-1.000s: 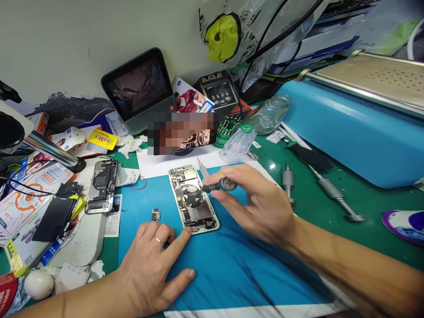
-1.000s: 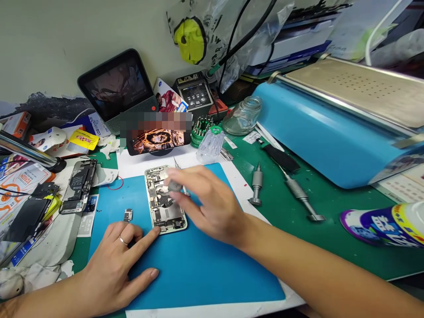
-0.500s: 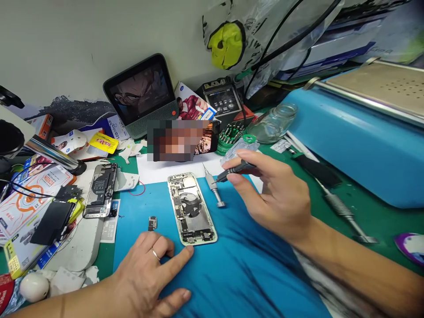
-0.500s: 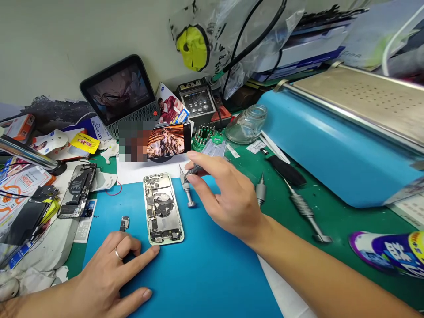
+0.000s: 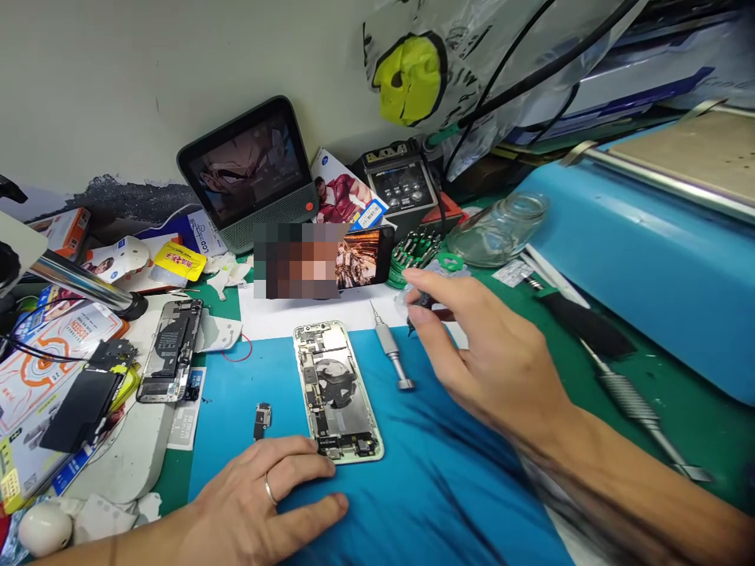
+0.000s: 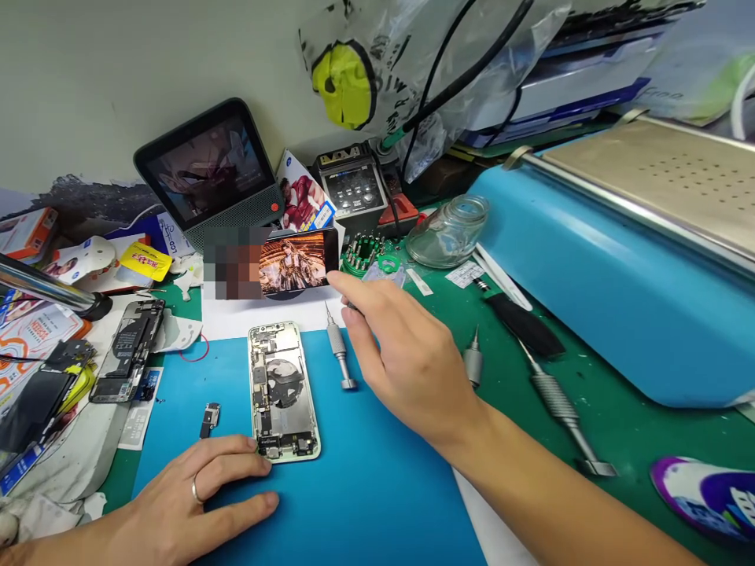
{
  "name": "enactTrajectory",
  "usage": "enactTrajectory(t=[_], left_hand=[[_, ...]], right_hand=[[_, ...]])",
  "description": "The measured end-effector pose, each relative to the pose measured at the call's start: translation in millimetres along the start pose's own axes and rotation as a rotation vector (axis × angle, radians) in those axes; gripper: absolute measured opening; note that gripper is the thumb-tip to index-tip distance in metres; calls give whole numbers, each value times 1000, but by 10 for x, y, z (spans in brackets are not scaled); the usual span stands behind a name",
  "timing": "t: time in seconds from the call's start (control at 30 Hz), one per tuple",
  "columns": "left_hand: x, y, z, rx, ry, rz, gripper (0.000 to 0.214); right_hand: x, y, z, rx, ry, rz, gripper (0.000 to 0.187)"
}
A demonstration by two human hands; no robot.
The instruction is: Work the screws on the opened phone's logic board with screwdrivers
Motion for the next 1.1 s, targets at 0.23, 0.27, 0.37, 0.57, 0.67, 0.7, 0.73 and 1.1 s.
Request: enactTrajectory(t=[0.23, 0.27, 0.37, 0.57, 0.67, 0.7, 0.73, 1.1], left_hand=[[-22, -79, 82, -24, -43, -89, 47], [-24, -95, 95, -20, -49, -109, 46], [-27, -130, 123, -24, -60, -159, 45], [-31, -159, 146, -111, -95, -191, 43], [-36, -190, 160, -114, -99, -199, 44], [-39, -198, 165, -119, -99, -197, 44], [-44, -203, 170, -128, -101, -190, 44], [-36, -239, 189, -125, -76, -184, 38]], right_hand=[[-23, 20, -15, -13, -32, 5, 48], [-30, 29, -19, -17, -45, 5, 49], [-40, 72, -36, -50, -65, 17, 52], [-53, 97, -50, -74, -75, 40, 54], [-60, 124, -73, -115, -77, 57, 56], [-63, 133, -83, -128, -80, 62, 56], [-67, 138, -90, -133, -88, 63, 56], [-118, 194, -86, -179, -156, 70, 53]])
Point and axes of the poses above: each hand's wrist, its own z-axis towards the middle knuckle, its own y-axis out of the palm, x = y × z, the point moved 7 cm from there along z, towards the middle knuckle, and after that the axes turned 9 degrees about x, right-handed, at the moved point
